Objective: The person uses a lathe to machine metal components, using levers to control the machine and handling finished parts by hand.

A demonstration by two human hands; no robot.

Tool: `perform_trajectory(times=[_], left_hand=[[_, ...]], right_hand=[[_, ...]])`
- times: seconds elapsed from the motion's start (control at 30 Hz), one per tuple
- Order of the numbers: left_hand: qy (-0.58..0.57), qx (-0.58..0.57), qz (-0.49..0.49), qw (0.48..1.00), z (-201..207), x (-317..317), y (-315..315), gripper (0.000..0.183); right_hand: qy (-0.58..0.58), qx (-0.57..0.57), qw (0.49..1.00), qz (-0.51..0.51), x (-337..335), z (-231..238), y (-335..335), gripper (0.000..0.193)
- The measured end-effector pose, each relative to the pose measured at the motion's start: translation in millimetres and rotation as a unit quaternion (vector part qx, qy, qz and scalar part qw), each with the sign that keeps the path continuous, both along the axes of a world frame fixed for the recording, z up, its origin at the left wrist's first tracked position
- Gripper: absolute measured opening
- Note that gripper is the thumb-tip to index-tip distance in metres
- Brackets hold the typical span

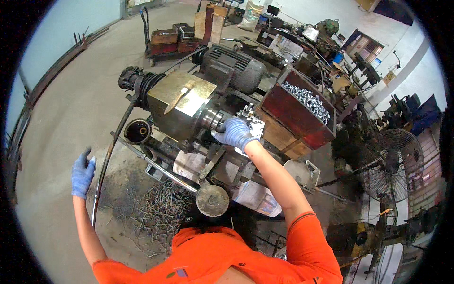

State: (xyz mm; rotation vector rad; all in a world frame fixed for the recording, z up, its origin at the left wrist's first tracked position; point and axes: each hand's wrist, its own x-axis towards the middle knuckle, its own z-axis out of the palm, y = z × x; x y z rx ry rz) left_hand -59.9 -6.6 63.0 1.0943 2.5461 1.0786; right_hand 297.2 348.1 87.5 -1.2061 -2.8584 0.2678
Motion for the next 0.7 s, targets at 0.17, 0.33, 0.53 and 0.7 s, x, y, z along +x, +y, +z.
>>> perform_trajectory(times=[0.17, 0.33, 0.53, 0.7], left_hand=[[0.019, -0.076, 0.07, 0.994, -33, -19, -40, 0.04], [0.074, -0.142, 0.059, 0.985, -39, -5, -56, 0.039], [0.109, -0.121, 0.046, 0.986, -32, 43, -70, 0.04], [0.216, -0.263, 0.071, 0.937, -66, 27, -54, 0.026]], right_hand=[[0.029, -0.022, 0.999, -0.002, -5, -1, 3, 0.055], [0.013, 0.011, 0.999, 0.036, -7, -2, 6, 0.053], [-0.026, 0.017, 0.999, 0.025, -19, 23, -14, 0.053], [-0.012, 0.09, 0.994, 0.057, -16, 5, -8, 0.052]])
